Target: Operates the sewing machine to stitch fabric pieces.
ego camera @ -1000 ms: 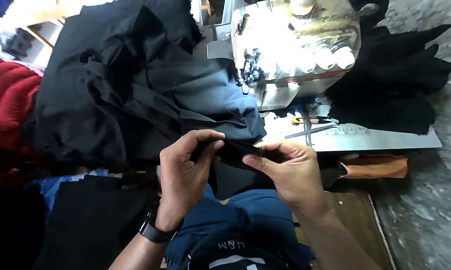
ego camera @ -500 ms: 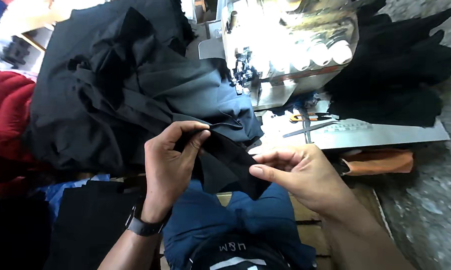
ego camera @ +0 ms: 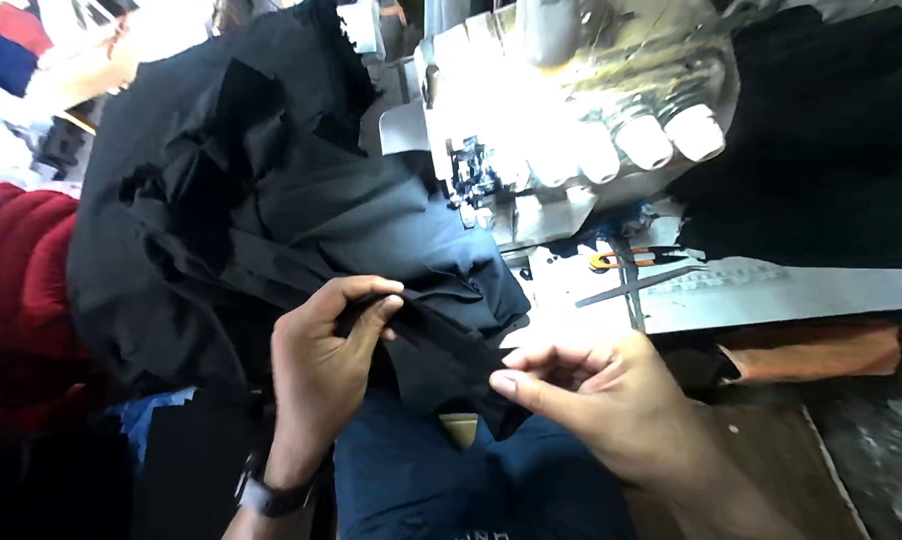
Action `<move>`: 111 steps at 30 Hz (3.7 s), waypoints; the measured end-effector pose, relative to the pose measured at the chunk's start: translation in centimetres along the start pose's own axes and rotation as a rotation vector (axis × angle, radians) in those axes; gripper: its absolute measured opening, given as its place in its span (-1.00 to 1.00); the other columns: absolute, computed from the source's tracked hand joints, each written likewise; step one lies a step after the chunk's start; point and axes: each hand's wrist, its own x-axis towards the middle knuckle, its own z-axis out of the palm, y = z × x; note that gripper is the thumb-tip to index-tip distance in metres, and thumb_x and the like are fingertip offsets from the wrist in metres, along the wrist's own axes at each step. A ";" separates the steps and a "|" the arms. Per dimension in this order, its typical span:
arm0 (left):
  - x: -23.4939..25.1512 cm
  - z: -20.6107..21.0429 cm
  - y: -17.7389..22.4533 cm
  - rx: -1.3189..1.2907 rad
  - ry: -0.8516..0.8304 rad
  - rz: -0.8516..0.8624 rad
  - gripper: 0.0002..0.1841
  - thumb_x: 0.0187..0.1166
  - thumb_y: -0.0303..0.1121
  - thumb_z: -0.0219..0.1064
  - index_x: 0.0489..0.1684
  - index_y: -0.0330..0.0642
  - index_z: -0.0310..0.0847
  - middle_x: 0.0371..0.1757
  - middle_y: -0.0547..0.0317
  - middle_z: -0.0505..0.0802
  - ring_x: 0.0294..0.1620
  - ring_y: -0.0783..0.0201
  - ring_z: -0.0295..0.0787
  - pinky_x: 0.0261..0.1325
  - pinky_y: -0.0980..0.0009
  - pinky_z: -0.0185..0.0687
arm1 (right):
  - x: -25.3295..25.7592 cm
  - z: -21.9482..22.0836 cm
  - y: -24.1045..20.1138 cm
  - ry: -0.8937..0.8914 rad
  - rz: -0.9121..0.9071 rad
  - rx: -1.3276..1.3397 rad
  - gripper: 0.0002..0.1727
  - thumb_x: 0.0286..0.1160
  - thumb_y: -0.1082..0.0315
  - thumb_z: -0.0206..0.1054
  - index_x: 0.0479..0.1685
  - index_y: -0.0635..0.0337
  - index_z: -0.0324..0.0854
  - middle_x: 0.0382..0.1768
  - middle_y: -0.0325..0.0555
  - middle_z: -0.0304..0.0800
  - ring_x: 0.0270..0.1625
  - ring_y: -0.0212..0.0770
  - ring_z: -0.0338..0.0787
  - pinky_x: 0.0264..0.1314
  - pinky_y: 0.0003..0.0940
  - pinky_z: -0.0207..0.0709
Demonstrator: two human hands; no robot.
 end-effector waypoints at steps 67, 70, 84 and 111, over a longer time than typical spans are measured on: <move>12.3 7.9 -7.9 0.436 -0.117 0.064 -0.82 0.43 -0.24 0.44 -0.07 0.04 0.71 -0.01 0.29 0.77 0.23 0.26 0.64 0.27 -0.13 0.27 | 5.6 -0.3 3.4 0.118 0.008 -0.144 -0.84 0.48 0.29 0.44 -0.09 0.01 0.91 -0.25 -0.39 0.93 -0.32 -0.53 0.82 -0.33 -0.69 0.70; 13.2 7.9 -7.7 0.463 -0.134 0.017 -0.83 0.44 -0.23 0.42 -0.11 0.02 0.71 0.00 0.25 0.79 0.26 0.22 0.65 0.29 -0.21 0.27 | 6.0 -0.2 3.5 0.121 0.002 -0.157 -0.85 0.49 0.30 0.44 -0.10 0.00 0.90 -0.26 -0.40 0.93 -0.32 -0.54 0.82 -0.31 -0.70 0.71; 14.6 4.0 -6.4 0.423 -0.240 0.021 -0.68 0.58 -0.36 0.38 0.26 -0.17 0.72 0.30 0.00 0.79 0.40 0.03 0.68 0.48 -0.11 0.52 | 8.8 0.0 3.5 0.220 -0.048 -0.314 -0.90 0.45 0.31 0.49 -0.16 -0.05 0.90 -0.61 -0.49 0.73 -0.66 -0.63 0.48 -0.58 -0.68 0.40; 6.4 -3.4 10.7 0.133 -0.167 0.216 -0.80 0.66 -0.27 0.38 0.10 -0.07 0.78 -0.52 0.32 0.76 -0.69 0.45 0.51 -0.56 0.47 0.52 | 6.3 5.3 -4.7 0.097 -0.917 -0.350 -0.61 0.18 0.54 0.60 0.04 0.33 0.67 -0.01 -0.08 0.80 0.06 -0.31 0.83 0.13 -0.37 0.79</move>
